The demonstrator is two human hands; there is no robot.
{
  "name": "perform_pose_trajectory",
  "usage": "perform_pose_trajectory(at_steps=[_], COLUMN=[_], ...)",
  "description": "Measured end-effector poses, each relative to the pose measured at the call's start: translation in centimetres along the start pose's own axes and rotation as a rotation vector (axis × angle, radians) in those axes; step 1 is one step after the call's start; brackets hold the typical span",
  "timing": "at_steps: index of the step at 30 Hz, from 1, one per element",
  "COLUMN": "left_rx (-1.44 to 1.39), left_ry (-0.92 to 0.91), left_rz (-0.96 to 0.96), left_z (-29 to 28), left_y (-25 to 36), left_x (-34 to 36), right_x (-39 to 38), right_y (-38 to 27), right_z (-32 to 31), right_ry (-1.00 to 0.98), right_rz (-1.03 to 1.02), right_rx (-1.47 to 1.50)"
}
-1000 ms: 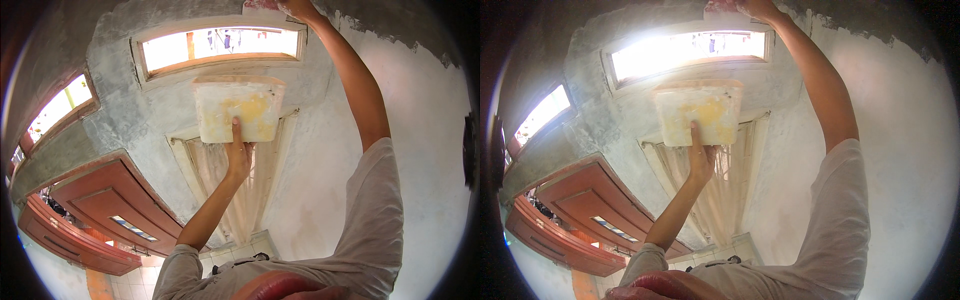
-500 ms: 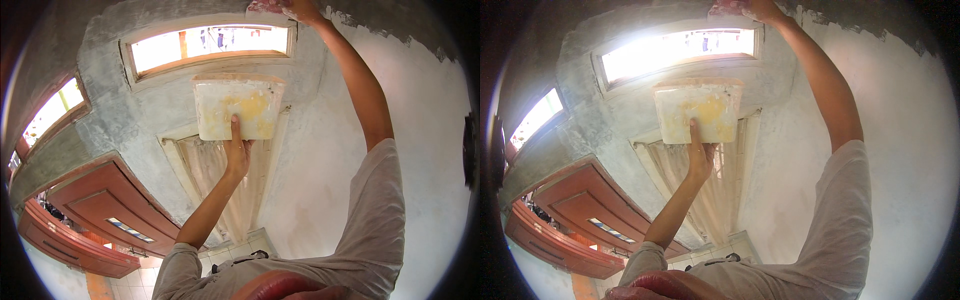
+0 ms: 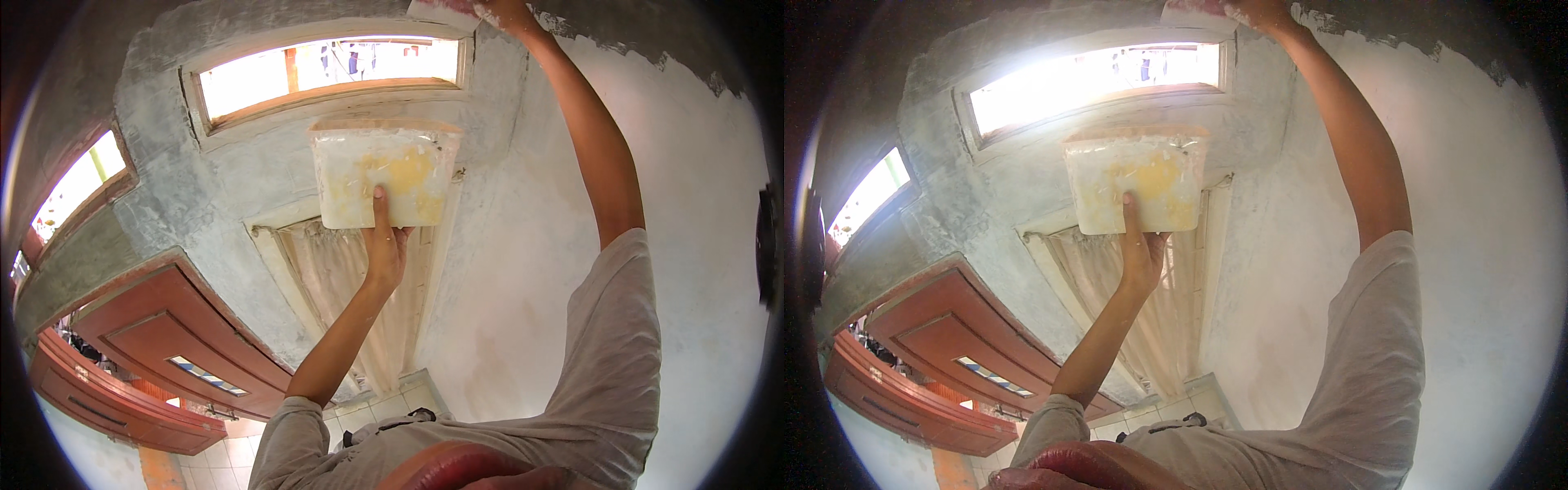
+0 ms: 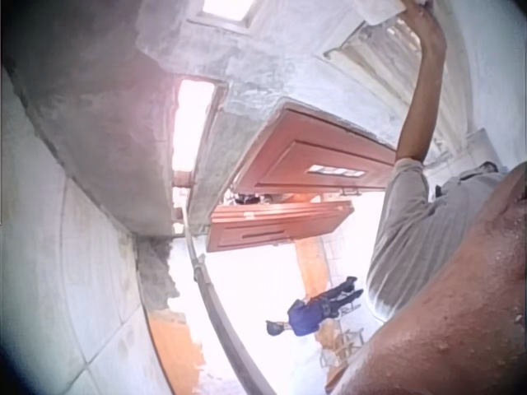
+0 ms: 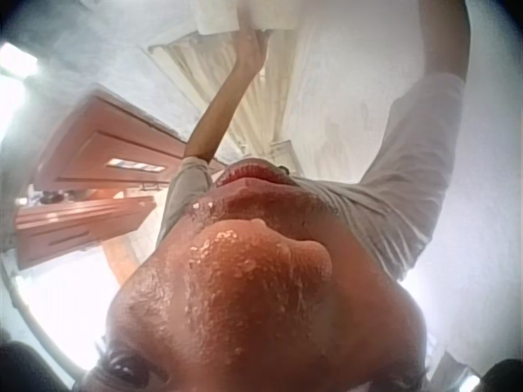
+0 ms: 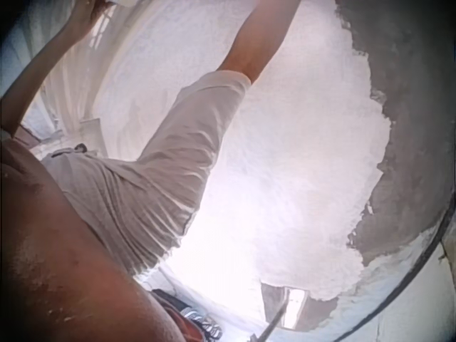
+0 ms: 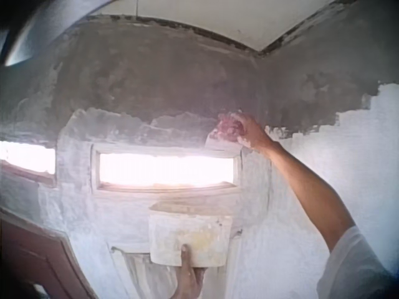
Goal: The person applies plaster to the wall area above a door and around high windows using a putty knife, repeatedly loading the tool from a container.
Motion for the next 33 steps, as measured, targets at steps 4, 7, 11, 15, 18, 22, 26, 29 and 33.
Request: perform_pose_trajectory(at_steps=[4, 7, 11, 15, 18, 22, 26, 29, 33], left_rx=[0.014, 0.009, 0.002, 0.010, 0.010, 0.050, 0.040, -0.031, -0.019], left_ry=[0.005, 0.009, -0.026, 0.016, -0.035, -0.037, -0.016, 0.024, 0.033], left_rz=[-0.015, -0.016, -0.041, 0.013, -0.031, -0.042, -0.084, -0.033, -0.046], left_z=[0.6, 0.1, 0.9, -1.0, 0.7, -1.1, 1.2, 1.2, 2.2], left_y=[-0.5, -0.8, -1.8, -0.3, -1.2, -0.8, -2.1, -2.1, -1.8], left_x=[0.0, 0.2, 0.3, 0.3, -0.1, 0.4, 0.2, 0.9, 1.3], right_x=[0.5, 1.3, 2.7, 1.3, -0.2, -5.1, -7.2, -6.4, -5.6], right_y=[3.1, 3.6, 3.1, -2.0, -2.1, -2.9, -3.5, -8.3, -9.7], right_z=[0.1, 0.7, -3.5, -2.3, -7.8, -3.3, -4.3, -0.4, 0.5], right_ry=[-0.146, 0.092, 0.158, 0.085, 0.063, 0.194, 0.127, 0.014, 0.017], right_rz=[0.105, -0.226, -0.221, -0.346, -0.292, 0.026, 0.331, 0.594, 0.528], right_rx=[-0.092, -0.981, -0.130, -0.563, -0.420, -0.196, 0.048, 0.397, 0.068])
Point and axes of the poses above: each hand's wrist, its own x-axis towards the middle knuckle, its own z-axis out of the palm, y = z × x, the point moved 1 cm from there along x, towards the middle knuckle, and after that the axes turned 7 degrees about y, right-handed, at the moved point
